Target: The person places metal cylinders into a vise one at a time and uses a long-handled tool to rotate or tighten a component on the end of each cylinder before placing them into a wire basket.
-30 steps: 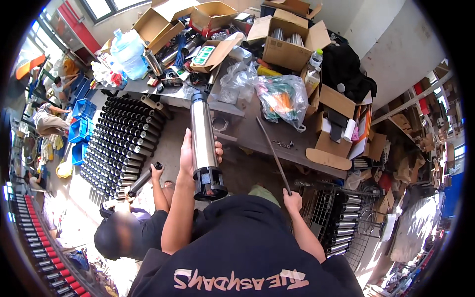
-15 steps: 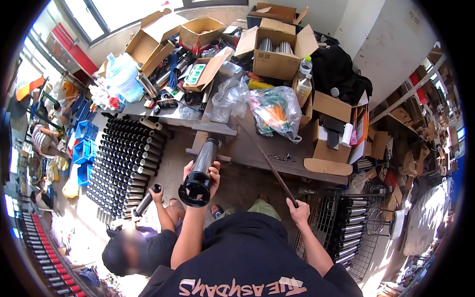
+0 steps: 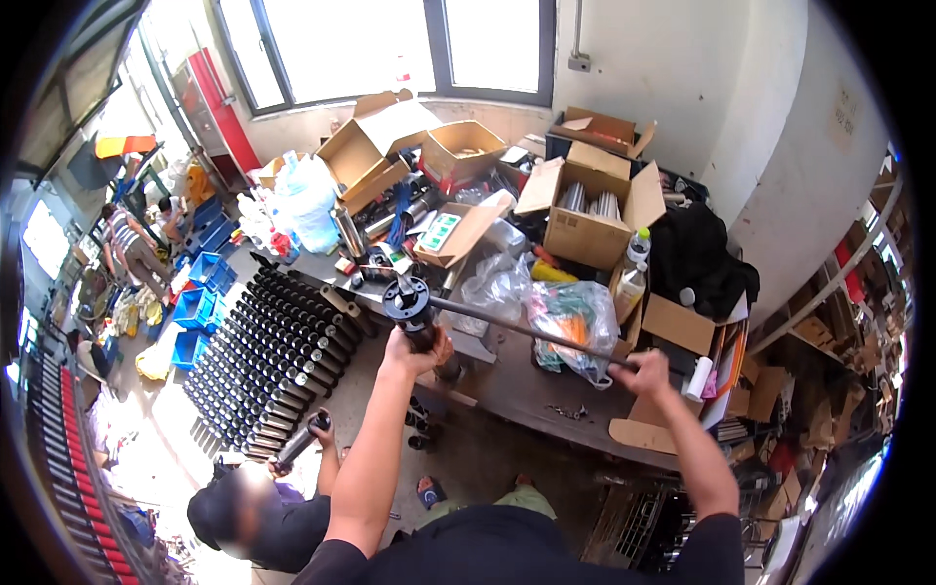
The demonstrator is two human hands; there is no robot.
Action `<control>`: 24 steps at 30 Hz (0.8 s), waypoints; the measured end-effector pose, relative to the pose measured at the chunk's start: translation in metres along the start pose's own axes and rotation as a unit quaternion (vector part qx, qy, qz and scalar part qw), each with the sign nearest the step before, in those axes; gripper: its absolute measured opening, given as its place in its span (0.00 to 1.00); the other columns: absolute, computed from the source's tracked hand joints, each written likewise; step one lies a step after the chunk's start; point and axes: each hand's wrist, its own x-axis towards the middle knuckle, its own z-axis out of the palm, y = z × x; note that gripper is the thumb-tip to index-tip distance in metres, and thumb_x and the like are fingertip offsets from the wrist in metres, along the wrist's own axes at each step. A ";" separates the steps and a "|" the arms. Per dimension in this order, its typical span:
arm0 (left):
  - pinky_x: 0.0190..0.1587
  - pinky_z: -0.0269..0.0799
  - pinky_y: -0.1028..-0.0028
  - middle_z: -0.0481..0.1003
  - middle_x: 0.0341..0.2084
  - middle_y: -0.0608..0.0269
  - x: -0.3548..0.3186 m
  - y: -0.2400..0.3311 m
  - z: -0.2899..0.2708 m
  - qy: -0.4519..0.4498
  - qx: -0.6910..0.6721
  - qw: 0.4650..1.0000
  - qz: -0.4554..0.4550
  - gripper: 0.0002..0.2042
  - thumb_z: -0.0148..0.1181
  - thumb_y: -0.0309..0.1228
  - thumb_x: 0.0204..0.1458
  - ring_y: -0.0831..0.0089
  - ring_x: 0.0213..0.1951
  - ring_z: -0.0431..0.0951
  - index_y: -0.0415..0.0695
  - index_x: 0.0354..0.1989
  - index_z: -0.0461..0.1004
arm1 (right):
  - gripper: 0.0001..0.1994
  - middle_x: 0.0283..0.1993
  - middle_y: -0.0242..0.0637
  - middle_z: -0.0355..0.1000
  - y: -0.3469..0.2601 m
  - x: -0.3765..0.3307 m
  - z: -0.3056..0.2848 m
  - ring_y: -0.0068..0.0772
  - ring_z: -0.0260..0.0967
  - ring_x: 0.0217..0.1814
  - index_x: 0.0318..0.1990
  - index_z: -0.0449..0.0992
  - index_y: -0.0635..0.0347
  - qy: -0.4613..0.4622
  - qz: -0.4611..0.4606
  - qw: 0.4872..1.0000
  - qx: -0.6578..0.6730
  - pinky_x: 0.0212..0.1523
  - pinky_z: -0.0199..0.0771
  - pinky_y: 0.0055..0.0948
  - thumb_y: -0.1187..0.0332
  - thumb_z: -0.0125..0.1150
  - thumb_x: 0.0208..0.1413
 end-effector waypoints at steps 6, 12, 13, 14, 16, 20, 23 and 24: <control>0.53 0.75 0.39 0.66 0.54 0.46 -0.072 -0.039 0.068 0.016 0.308 0.947 0.088 0.35 0.57 0.60 0.56 0.49 0.56 0.65 0.40 0.59 0.67 | 0.18 0.26 0.40 0.79 -0.034 0.198 -0.066 0.45 0.78 0.28 0.27 0.87 0.44 -0.020 -0.091 0.969 -0.227 0.30 0.78 0.42 0.41 0.69 0.44; 0.34 0.73 0.61 0.71 0.20 0.62 -0.112 0.089 0.094 0.130 0.000 0.865 0.484 0.32 0.34 0.66 0.61 0.66 0.25 0.72 0.46 0.30 0.66 | 0.24 0.34 0.44 0.81 -0.154 0.175 -0.042 0.47 0.81 0.41 0.34 0.87 0.48 -0.153 0.052 0.960 -0.228 0.45 0.81 0.43 0.38 0.66 0.46; 0.26 0.70 0.68 0.72 0.20 0.62 -0.118 0.097 0.116 0.149 0.034 0.857 0.493 0.28 0.42 0.61 0.62 0.70 0.22 0.71 0.46 0.28 0.67 | 0.23 0.35 0.44 0.82 -0.159 0.165 -0.041 0.47 0.81 0.43 0.35 0.87 0.48 -0.121 0.037 0.965 -0.232 0.46 0.81 0.44 0.40 0.66 0.46; 0.23 0.69 0.71 0.74 0.21 0.61 -0.112 0.106 0.124 0.264 0.134 0.820 0.489 0.22 0.54 0.52 0.60 0.72 0.21 0.71 0.43 0.26 0.71 | 0.22 0.36 0.43 0.82 -0.164 0.150 -0.035 0.46 0.81 0.44 0.36 0.86 0.48 -0.091 0.024 0.968 -0.232 0.46 0.81 0.44 0.41 0.67 0.46; 0.21 0.64 0.71 0.74 0.21 0.62 -0.083 0.121 0.110 0.323 0.183 0.794 0.482 0.20 0.60 0.44 0.58 0.71 0.19 0.70 0.35 0.27 0.73 | 0.19 0.34 0.42 0.81 -0.145 0.152 -0.024 0.44 0.81 0.41 0.33 0.85 0.51 0.016 0.011 0.961 -0.277 0.44 0.80 0.42 0.44 0.65 0.50; 0.37 0.74 0.60 0.82 0.25 0.51 -0.070 0.104 0.102 0.316 0.530 0.419 0.666 0.19 0.64 0.41 0.55 0.58 0.28 0.81 0.33 0.26 0.79 | 0.15 0.41 0.40 0.82 -0.158 0.142 -0.029 0.40 0.79 0.48 0.38 0.86 0.48 0.034 0.138 0.954 -0.263 0.52 0.75 0.38 0.51 0.62 0.53; 0.43 0.78 0.63 0.83 0.27 0.50 -0.070 0.128 0.092 0.345 0.515 0.456 0.638 0.15 0.70 0.39 0.50 0.59 0.33 0.84 0.35 0.28 0.82 | 0.12 0.43 0.41 0.81 -0.149 0.145 -0.013 0.47 0.80 0.45 0.38 0.85 0.47 0.120 0.072 0.952 -0.273 0.49 0.81 0.43 0.57 0.58 0.53; 0.43 0.78 0.63 0.83 0.32 0.48 -0.077 0.118 0.093 0.382 0.482 0.514 0.598 0.13 0.72 0.35 0.50 0.59 0.35 0.84 0.35 0.30 0.82 | 0.12 0.44 0.41 0.81 -0.162 0.141 -0.013 0.46 0.80 0.47 0.38 0.85 0.47 0.107 0.097 0.950 -0.276 0.48 0.81 0.43 0.57 0.59 0.52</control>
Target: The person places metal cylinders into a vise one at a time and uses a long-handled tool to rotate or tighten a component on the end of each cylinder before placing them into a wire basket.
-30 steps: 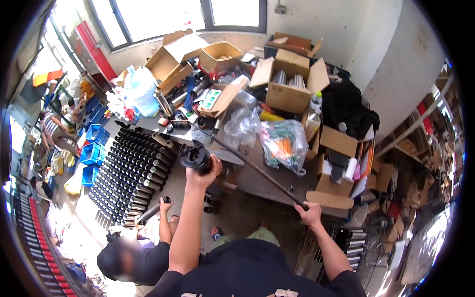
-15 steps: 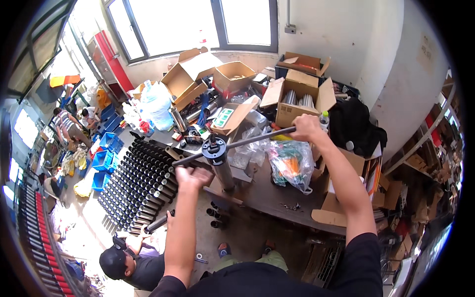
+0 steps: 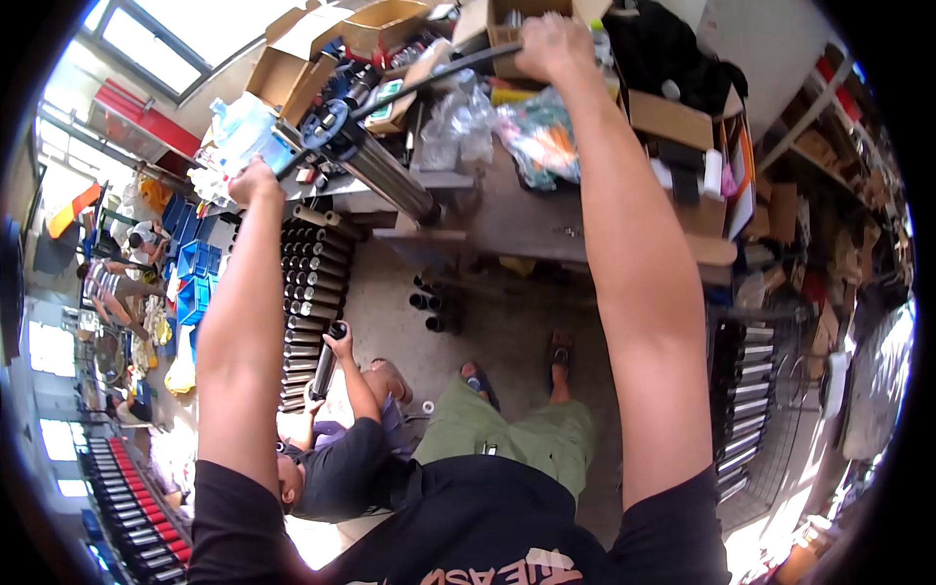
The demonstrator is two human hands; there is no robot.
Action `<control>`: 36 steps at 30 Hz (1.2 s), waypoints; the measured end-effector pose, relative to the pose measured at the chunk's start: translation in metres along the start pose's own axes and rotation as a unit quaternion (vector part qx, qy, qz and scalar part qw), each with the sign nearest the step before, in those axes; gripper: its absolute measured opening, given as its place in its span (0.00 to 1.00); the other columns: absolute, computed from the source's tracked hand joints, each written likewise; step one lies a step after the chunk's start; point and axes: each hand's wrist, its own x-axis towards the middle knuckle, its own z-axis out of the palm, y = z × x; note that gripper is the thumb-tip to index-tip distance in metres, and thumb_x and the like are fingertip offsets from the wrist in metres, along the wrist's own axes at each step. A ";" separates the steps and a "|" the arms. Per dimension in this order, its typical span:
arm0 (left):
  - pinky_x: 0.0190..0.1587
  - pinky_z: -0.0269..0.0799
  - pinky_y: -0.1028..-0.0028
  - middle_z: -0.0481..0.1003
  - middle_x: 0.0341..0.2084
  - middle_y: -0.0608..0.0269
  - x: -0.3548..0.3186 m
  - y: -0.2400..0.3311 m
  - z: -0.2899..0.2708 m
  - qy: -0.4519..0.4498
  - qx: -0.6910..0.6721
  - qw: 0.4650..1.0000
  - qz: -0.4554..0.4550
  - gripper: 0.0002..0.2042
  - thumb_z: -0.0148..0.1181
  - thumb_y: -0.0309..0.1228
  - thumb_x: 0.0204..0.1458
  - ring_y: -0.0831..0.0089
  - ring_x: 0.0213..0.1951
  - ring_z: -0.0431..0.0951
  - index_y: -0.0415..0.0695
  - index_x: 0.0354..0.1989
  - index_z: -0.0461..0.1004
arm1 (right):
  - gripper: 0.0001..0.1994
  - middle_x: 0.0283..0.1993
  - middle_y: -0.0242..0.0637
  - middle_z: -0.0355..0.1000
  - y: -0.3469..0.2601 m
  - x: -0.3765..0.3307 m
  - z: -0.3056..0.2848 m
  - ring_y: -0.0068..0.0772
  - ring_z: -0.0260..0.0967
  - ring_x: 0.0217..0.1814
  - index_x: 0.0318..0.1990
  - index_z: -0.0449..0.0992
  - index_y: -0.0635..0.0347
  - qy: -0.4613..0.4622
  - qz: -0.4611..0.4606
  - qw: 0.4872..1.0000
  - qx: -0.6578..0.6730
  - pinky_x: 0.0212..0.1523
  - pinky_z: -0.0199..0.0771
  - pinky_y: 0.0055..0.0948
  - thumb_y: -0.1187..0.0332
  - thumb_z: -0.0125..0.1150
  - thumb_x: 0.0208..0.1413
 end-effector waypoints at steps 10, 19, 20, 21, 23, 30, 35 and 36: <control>0.37 0.79 0.65 0.82 0.35 0.50 0.012 0.004 0.019 -0.054 -0.126 0.988 -0.070 0.15 0.75 0.32 0.44 0.61 0.32 0.82 0.31 0.34 0.79 | 0.15 0.43 0.45 0.82 -0.003 -0.042 -0.047 0.44 0.81 0.49 0.40 0.86 0.53 -0.014 0.044 0.999 0.010 0.50 0.80 0.39 0.61 0.56 0.50; 0.63 0.64 0.41 0.72 0.59 0.55 -0.124 -0.015 -0.006 -0.349 -0.381 0.730 -0.448 0.41 0.57 0.67 0.52 0.50 0.60 0.70 0.47 0.65 0.67 | 0.09 0.33 0.32 0.81 0.051 -0.012 0.007 0.34 0.79 0.46 0.30 0.86 0.42 -0.072 -0.001 0.996 0.053 0.52 0.61 0.44 0.54 0.65 0.46; 0.59 0.68 0.42 0.69 0.58 0.53 -0.155 -0.038 0.024 -0.400 -0.381 0.660 -0.509 0.40 0.60 0.64 0.48 0.51 0.59 0.69 0.45 0.61 0.67 | 0.10 0.30 0.31 0.80 0.069 0.001 0.020 0.36 0.78 0.41 0.25 0.85 0.42 -0.018 -0.024 0.998 0.053 0.50 0.60 0.42 0.52 0.64 0.48; 0.55 0.71 0.43 0.67 0.57 0.51 -0.170 -0.070 0.069 -0.394 -0.405 0.613 -0.553 0.38 0.64 0.61 0.45 0.51 0.58 0.67 0.43 0.57 0.67 | 0.13 0.30 0.32 0.80 0.084 0.014 0.029 0.37 0.76 0.37 0.23 0.83 0.44 0.052 -0.055 0.994 0.082 0.49 0.60 0.43 0.49 0.64 0.50; 0.47 0.78 0.45 0.61 0.54 0.47 -0.136 -0.096 0.089 -0.342 -0.471 0.581 -0.568 0.36 0.72 0.54 0.39 0.52 0.55 0.65 0.38 0.49 0.68 | 0.17 0.30 0.33 0.79 0.072 0.036 0.028 0.38 0.76 0.39 0.23 0.82 0.46 0.104 -0.127 0.980 0.113 0.49 0.60 0.44 0.45 0.63 0.51; 0.50 0.78 0.61 0.70 0.51 0.52 -0.211 -0.010 -0.072 -0.431 -0.527 0.479 -0.554 0.28 0.59 0.43 0.52 0.59 0.43 0.75 0.30 0.53 0.66 | 0.13 0.30 0.45 0.80 0.232 -0.187 0.150 0.49 0.79 0.33 0.28 0.86 0.52 -0.161 0.157 0.948 0.224 0.36 0.79 0.40 0.54 0.68 0.51; 0.39 0.76 0.66 0.68 0.49 0.53 -0.252 0.037 -0.121 -0.561 -0.499 0.631 -0.196 0.37 0.56 0.57 0.54 0.64 0.39 0.76 0.31 0.56 0.64 | 0.26 0.26 0.52 0.77 0.065 -0.379 0.168 0.45 0.79 0.33 0.30 0.81 0.67 -0.074 0.325 0.862 0.383 0.39 0.74 0.43 0.45 0.63 0.58; 0.37 0.75 0.67 0.68 0.47 0.54 -0.254 0.047 -0.123 -0.565 -0.493 0.633 -0.190 0.39 0.55 0.61 0.54 0.66 0.38 0.76 0.32 0.55 0.64 | 0.27 0.28 0.53 0.78 0.049 -0.393 0.168 0.47 0.79 0.35 0.31 0.81 0.68 -0.237 0.421 0.798 0.362 0.40 0.73 0.44 0.45 0.63 0.58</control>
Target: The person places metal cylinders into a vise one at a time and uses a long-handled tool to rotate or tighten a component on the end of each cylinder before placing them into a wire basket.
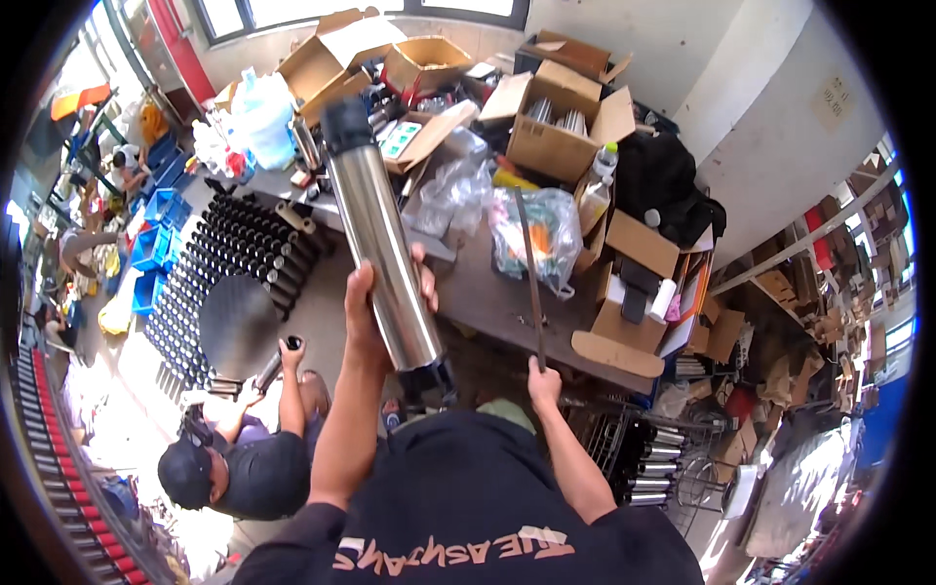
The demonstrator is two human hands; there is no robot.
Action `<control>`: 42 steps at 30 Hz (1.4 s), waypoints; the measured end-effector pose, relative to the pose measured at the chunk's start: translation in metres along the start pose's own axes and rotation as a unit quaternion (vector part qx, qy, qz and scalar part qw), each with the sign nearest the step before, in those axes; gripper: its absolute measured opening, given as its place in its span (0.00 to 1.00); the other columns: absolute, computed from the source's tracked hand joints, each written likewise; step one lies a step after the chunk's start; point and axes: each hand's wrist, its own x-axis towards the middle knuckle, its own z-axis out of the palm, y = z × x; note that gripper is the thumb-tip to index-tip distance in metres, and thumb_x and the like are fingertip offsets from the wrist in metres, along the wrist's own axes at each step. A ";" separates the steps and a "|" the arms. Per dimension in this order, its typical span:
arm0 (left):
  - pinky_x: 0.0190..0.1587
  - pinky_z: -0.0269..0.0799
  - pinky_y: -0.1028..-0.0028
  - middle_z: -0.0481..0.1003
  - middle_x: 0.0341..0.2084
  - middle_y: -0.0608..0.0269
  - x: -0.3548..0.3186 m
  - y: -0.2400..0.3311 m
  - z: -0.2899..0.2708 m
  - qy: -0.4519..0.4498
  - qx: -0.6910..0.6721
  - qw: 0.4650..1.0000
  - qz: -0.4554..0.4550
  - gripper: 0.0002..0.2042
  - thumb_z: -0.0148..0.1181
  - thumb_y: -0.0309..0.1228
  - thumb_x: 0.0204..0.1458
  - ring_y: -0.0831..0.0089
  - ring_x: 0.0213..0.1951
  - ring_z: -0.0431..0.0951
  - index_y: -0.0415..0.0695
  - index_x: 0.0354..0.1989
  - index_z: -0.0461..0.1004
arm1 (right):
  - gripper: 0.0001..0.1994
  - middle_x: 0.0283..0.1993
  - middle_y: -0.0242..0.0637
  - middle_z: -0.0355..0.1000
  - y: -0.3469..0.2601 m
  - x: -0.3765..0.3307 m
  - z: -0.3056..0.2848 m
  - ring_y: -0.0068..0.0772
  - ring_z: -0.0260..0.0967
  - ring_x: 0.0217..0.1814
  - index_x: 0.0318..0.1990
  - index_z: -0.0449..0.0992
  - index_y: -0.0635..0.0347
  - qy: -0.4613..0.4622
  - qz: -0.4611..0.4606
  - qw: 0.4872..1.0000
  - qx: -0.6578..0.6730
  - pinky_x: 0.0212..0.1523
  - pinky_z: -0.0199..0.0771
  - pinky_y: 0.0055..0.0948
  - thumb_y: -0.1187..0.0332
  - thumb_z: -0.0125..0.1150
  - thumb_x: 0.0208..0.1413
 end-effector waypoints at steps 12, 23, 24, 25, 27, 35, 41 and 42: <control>0.34 0.79 0.61 0.74 0.39 0.54 -0.025 0.045 0.016 0.037 -0.033 0.998 -0.050 0.38 0.35 0.68 0.62 0.62 0.32 0.79 0.40 0.53 0.68 | 0.18 0.15 0.27 0.57 -0.020 -0.006 0.134 0.26 0.50 0.14 0.21 0.69 0.54 -0.145 0.219 0.954 0.146 0.15 0.45 0.34 0.56 0.64 0.60; 0.28 0.82 0.60 0.76 0.33 0.54 -0.046 0.056 -0.017 0.182 0.091 0.976 -0.083 0.29 0.36 0.56 0.68 0.60 0.27 0.81 0.40 0.55 0.67 | 0.18 0.35 0.26 0.74 0.008 -0.011 0.143 0.24 0.68 0.41 0.40 0.79 0.47 -0.268 0.186 0.884 0.333 0.40 0.63 0.35 0.44 0.56 0.60; 0.29 0.82 0.59 0.76 0.34 0.54 -0.051 0.058 -0.026 0.180 0.026 0.977 -0.108 0.31 0.36 0.58 0.68 0.59 0.29 0.81 0.40 0.55 0.68 | 0.19 0.41 0.26 0.75 -0.014 -0.032 0.132 0.25 0.67 0.46 0.42 0.78 0.46 -0.287 0.197 0.878 0.330 0.44 0.62 0.36 0.43 0.55 0.60; 0.30 0.82 0.58 0.75 0.36 0.53 -0.050 0.055 -0.025 0.128 -0.056 0.983 -0.116 0.32 0.35 0.59 0.67 0.58 0.31 0.81 0.39 0.55 0.68 | 0.21 0.47 0.27 0.75 -0.003 -0.024 0.126 0.26 0.67 0.49 0.46 0.77 0.46 -0.275 0.212 0.883 0.315 0.46 0.62 0.36 0.41 0.56 0.59; 0.33 0.80 0.58 0.73 0.41 0.50 -0.051 0.043 -0.038 0.038 -0.162 0.982 -0.095 0.32 0.36 0.59 0.66 0.57 0.34 0.78 0.39 0.55 0.67 | 0.28 0.61 0.33 0.71 0.021 -0.031 0.114 0.33 0.63 0.61 0.59 0.71 0.50 -0.250 0.240 0.893 0.288 0.57 0.58 0.41 0.41 0.56 0.60; 0.31 0.77 0.58 0.74 0.41 0.50 -0.046 0.032 -0.043 0.009 -0.223 0.972 -0.071 0.31 0.35 0.59 0.65 0.57 0.31 0.77 0.43 0.53 0.70 | 0.19 0.45 0.30 0.79 0.116 -0.044 0.062 0.25 0.72 0.36 0.46 0.75 0.47 -0.161 0.305 0.900 0.267 0.35 0.68 0.34 0.44 0.61 0.57; 0.32 0.79 0.57 0.74 0.40 0.51 -0.043 0.037 -0.052 0.022 -0.205 0.975 -0.081 0.32 0.33 0.61 0.65 0.57 0.32 0.78 0.43 0.54 0.69 | 0.14 0.32 0.30 0.78 0.150 -0.060 0.032 0.24 0.69 0.24 0.39 0.75 0.49 -0.113 0.353 0.904 0.214 0.23 0.65 0.32 0.50 0.60 0.60; 0.33 0.79 0.57 0.74 0.40 0.51 -0.041 0.037 -0.055 0.030 -0.204 0.975 -0.089 0.33 0.33 0.61 0.65 0.58 0.32 0.78 0.42 0.54 0.69 | 0.13 0.32 0.30 0.78 0.149 -0.063 0.030 0.24 0.70 0.24 0.39 0.75 0.49 -0.115 0.351 0.904 0.215 0.23 0.65 0.32 0.51 0.59 0.61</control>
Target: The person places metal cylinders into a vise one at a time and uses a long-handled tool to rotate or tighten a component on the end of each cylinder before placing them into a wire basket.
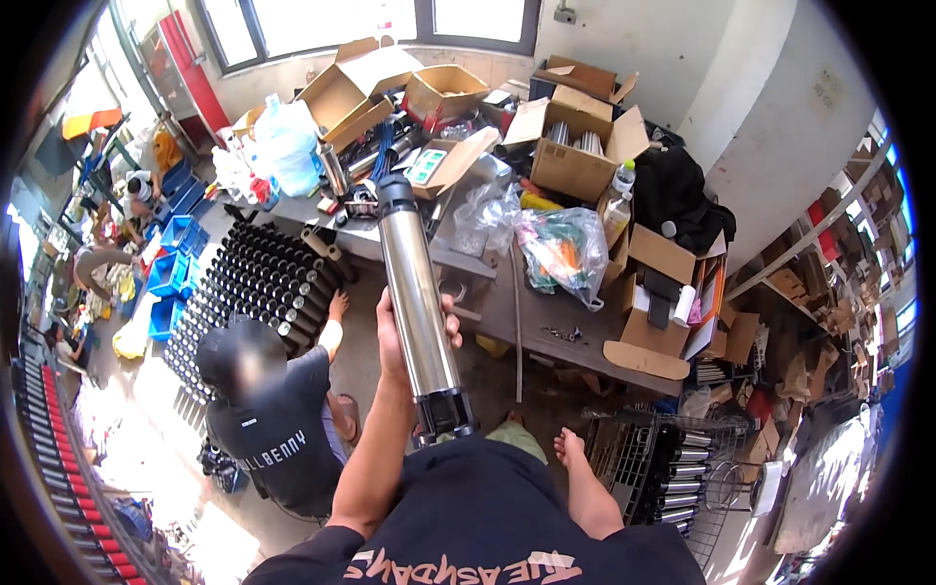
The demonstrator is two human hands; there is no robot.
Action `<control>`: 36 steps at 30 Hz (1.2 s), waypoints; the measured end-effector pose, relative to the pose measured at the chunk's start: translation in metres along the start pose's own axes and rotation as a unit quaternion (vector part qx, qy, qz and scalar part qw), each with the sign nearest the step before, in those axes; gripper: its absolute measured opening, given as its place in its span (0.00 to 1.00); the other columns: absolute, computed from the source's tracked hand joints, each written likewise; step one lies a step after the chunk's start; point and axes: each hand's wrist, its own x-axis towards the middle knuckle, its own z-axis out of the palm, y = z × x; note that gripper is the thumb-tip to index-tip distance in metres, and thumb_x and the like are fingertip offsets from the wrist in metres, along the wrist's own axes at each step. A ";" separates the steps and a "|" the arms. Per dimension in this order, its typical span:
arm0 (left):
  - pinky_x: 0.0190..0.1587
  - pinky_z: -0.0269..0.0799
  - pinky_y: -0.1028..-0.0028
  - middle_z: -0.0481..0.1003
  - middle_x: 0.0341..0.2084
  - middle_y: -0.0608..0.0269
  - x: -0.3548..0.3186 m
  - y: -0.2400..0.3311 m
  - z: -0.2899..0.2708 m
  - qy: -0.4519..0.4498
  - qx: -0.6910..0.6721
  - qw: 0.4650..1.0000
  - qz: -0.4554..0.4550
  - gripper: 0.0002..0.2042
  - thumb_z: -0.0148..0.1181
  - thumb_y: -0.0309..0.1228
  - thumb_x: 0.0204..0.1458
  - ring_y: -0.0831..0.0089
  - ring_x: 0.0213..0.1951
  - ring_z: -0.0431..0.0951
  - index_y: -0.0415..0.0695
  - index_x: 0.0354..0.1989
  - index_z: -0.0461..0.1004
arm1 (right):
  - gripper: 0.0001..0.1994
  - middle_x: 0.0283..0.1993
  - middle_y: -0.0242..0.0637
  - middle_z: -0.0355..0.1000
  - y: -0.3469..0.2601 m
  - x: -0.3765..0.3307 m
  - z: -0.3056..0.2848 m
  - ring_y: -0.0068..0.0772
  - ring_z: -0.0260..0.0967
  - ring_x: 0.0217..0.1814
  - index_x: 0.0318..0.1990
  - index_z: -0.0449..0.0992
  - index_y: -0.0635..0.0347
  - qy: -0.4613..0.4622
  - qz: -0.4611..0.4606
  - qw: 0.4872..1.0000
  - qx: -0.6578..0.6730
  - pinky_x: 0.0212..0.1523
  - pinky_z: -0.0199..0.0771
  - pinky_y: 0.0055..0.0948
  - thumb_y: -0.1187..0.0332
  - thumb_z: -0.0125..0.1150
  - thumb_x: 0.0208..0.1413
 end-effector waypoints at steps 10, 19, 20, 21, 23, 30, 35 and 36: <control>0.42 0.79 0.54 0.73 0.49 0.51 -0.014 0.018 -0.052 -0.048 -0.035 0.996 -0.066 0.38 0.38 0.66 0.63 0.59 0.42 0.78 0.54 0.74 0.52 | 0.13 0.33 0.31 0.79 -0.010 -0.025 0.037 0.23 0.71 0.24 0.42 0.75 0.53 -0.066 -0.021 0.997 0.014 0.20 0.67 0.27 0.53 0.55 0.66; 0.30 0.82 0.58 0.77 0.30 0.53 0.001 0.018 -0.059 0.123 0.235 0.960 -0.089 0.40 0.30 0.69 0.61 0.58 0.25 0.80 0.39 0.45 0.71 | 0.14 0.29 0.32 0.78 0.016 -0.031 0.019 0.21 0.69 0.21 0.35 0.75 0.54 -0.038 -0.022 0.997 -0.058 0.18 0.64 0.25 0.55 0.55 0.66; 0.30 0.81 0.58 0.77 0.30 0.53 0.004 0.021 -0.061 0.134 0.201 0.963 -0.119 0.41 0.29 0.70 0.61 0.59 0.25 0.81 0.39 0.44 0.71 | 0.14 0.29 0.32 0.77 0.021 -0.028 0.016 0.21 0.68 0.20 0.35 0.75 0.54 -0.045 -0.026 0.997 -0.064 0.18 0.64 0.25 0.55 0.55 0.66; 0.31 0.81 0.58 0.77 0.30 0.54 0.006 0.024 -0.056 0.110 0.160 0.974 -0.120 0.40 0.29 0.70 0.61 0.59 0.27 0.81 0.40 0.45 0.71 | 0.14 0.28 0.31 0.76 0.026 -0.020 0.011 0.21 0.68 0.21 0.34 0.75 0.54 -0.046 -0.029 0.995 -0.089 0.19 0.63 0.26 0.54 0.54 0.66; 0.30 0.80 0.56 0.75 0.32 0.51 0.007 0.027 -0.054 0.061 0.089 0.989 -0.102 0.38 0.31 0.67 0.62 0.58 0.28 0.80 0.41 0.50 0.70 | 0.15 0.27 0.29 0.75 0.033 -0.023 0.014 0.22 0.66 0.21 0.33 0.76 0.54 -0.036 -0.026 0.994 -0.103 0.19 0.62 0.27 0.54 0.54 0.66; 0.31 0.76 0.54 0.73 0.33 0.50 0.022 0.038 -0.043 -0.050 0.017 0.995 -0.089 0.36 0.32 0.67 0.62 0.56 0.28 0.78 0.52 0.67 0.61 | 0.14 0.27 0.30 0.75 0.032 -0.051 0.039 0.22 0.67 0.22 0.36 0.79 0.58 -0.026 -0.071 0.989 -0.126 0.20 0.62 0.25 0.57 0.58 0.64; 0.31 0.79 0.55 0.75 0.30 0.52 0.030 0.030 -0.030 0.076 0.147 0.973 -0.162 0.36 0.33 0.67 0.62 0.56 0.27 0.79 0.44 0.53 0.68 | 0.13 0.33 0.35 0.79 0.006 -0.095 0.058 0.21 0.71 0.26 0.43 0.80 0.62 0.018 -0.179 0.980 -0.089 0.25 0.69 0.24 0.60 0.60 0.64; 0.30 0.79 0.57 0.75 0.29 0.53 0.030 0.025 -0.021 0.113 0.185 0.956 -0.196 0.35 0.35 0.66 0.62 0.57 0.26 0.79 0.42 0.50 0.69 | 0.13 0.36 0.35 0.79 -0.001 -0.113 0.068 0.21 0.72 0.29 0.44 0.80 0.63 -0.019 -0.226 0.973 -0.050 0.29 0.71 0.24 0.61 0.60 0.65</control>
